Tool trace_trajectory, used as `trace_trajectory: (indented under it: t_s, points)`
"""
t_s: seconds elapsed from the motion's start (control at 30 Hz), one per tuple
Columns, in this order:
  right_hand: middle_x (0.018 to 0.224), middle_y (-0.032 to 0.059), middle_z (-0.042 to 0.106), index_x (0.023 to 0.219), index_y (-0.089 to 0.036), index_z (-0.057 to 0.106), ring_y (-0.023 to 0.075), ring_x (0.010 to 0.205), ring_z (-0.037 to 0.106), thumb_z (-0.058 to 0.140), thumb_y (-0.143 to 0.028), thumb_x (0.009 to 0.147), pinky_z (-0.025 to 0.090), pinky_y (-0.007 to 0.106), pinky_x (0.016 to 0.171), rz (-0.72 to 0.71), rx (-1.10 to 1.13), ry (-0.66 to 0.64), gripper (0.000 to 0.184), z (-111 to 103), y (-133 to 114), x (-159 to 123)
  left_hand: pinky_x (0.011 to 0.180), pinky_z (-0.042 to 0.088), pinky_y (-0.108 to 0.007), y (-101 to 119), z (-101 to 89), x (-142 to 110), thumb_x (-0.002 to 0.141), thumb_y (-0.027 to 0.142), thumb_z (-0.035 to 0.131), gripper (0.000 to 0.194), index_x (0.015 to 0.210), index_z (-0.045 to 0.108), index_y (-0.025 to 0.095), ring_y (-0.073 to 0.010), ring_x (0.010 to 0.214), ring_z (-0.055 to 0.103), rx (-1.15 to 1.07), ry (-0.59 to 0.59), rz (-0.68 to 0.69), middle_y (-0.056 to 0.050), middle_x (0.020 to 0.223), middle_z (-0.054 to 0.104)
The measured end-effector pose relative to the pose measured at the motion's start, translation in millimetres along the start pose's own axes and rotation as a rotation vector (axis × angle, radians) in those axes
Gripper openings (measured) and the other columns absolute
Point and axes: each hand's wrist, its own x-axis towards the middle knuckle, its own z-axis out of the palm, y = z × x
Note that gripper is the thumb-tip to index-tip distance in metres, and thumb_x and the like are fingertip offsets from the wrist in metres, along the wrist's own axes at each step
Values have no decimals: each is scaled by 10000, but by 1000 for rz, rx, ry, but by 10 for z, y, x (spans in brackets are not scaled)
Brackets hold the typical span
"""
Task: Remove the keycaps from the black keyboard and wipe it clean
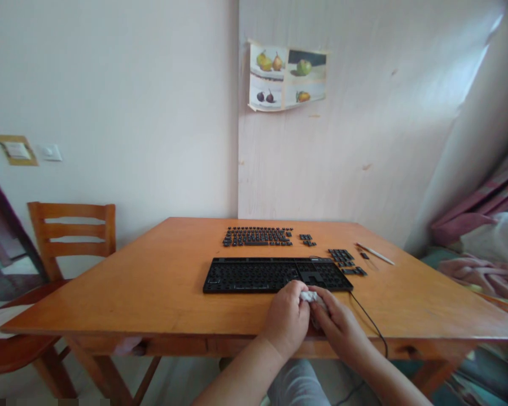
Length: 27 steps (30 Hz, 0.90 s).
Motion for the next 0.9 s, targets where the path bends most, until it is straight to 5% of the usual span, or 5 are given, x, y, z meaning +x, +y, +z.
trace_trajectory:
  t_s: [0.1,0.23,0.73,0.9]
  points:
    - [835,44,686,1082,-201,632,199,727,615,535,-394,893,482,296,657,37,32,15,286,6,-32,-13,771,457,-292,11,3,-5,836,86,473,194,930,571,224,-181,861,609,51,14,7,-32,896,657]
    - [723,6,633,990,-203,614,166,632,557,505,-353,905,431,265,578,48,15,36,204,25,-30,-34,745,444,-284,25,5,-10,832,93,475,192,932,570,226,-178,840,610,77,12,18,-25,884,655]
    - [734,-4,611,955,-211,580,160,642,548,518,-284,874,429,258,592,43,31,188,126,50,32,-12,701,462,-247,47,-29,-27,858,179,531,77,864,595,222,-162,766,631,84,-64,96,-21,810,671]
    - [1020,85,667,1061,-224,654,226,947,621,493,-311,909,495,341,845,-125,-45,240,237,63,74,-8,763,486,-259,46,-33,-45,862,170,519,128,937,607,224,-169,818,653,56,-99,131,-32,870,694]
